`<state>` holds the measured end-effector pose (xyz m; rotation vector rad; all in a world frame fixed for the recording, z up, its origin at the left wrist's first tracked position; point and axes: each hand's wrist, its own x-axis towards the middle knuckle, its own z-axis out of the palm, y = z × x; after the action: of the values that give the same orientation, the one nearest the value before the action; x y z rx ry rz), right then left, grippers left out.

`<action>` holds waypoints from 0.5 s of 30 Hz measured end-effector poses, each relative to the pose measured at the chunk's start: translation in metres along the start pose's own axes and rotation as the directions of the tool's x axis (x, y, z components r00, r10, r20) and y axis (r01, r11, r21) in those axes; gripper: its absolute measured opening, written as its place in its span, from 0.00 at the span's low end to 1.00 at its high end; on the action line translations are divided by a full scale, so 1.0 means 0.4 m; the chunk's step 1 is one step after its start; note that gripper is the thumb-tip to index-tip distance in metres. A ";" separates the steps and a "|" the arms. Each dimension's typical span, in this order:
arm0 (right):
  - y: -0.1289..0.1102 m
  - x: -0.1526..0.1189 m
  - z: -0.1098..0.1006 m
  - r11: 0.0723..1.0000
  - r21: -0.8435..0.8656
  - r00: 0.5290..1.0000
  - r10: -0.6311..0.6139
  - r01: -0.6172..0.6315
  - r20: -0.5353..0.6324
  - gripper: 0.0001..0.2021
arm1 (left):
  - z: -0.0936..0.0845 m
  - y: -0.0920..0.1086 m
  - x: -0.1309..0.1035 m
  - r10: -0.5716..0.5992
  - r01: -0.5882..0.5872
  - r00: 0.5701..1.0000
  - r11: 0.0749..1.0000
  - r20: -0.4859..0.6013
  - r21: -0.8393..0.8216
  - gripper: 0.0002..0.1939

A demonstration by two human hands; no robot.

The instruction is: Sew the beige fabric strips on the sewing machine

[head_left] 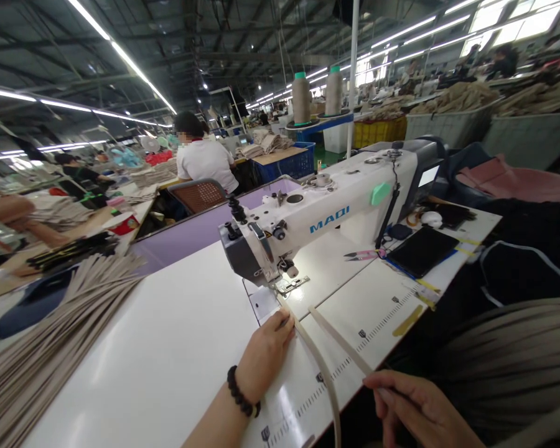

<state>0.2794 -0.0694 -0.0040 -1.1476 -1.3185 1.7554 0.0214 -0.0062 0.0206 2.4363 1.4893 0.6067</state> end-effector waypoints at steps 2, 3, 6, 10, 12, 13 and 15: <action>-0.008 -0.001 0.004 1.000 0.009 1.000 -0.001 0.001 -0.004 0.26 | 0.002 -0.003 -0.001 0.022 -0.022 1.000 1.000 -0.015 0.020 0.12; -0.011 -0.001 0.006 1.000 0.016 1.000 -0.004 0.004 -0.005 0.26 | 0.003 -0.005 -0.001 0.033 -0.032 0.999 0.999 -0.024 0.029 0.13; -0.011 -0.002 0.012 0.999 0.024 1.000 -0.025 0.025 -0.006 0.25 | 0.004 -0.013 -0.002 0.058 -0.056 0.998 0.997 -0.040 0.047 0.13; -0.007 0.000 0.018 0.997 0.070 0.999 -0.044 0.043 0.012 0.24 | 0.008 -0.025 -0.005 0.090 -0.085 0.995 0.990 -0.043 0.116 0.15; -0.008 0.002 0.020 0.994 0.095 0.999 -0.051 0.050 0.011 0.24 | 0.012 -0.033 -0.005 0.119 -0.112 0.992 0.984 -0.042 0.139 0.16; -0.009 0.003 0.020 0.993 0.104 0.999 -0.053 0.052 0.010 0.24 | 0.014 -0.038 -0.006 0.133 -0.126 0.990 0.981 -0.042 0.146 0.16; -0.011 0.004 0.021 0.992 0.114 0.998 -0.055 0.052 0.023 0.24 | 0.019 -0.049 -0.007 0.152 -0.143 0.987 0.976 -0.049 0.162 0.17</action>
<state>0.2710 -0.0702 0.0008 -1.0208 -1.2369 1.7874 0.0083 0.0006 0.0056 2.6914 1.4385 0.6184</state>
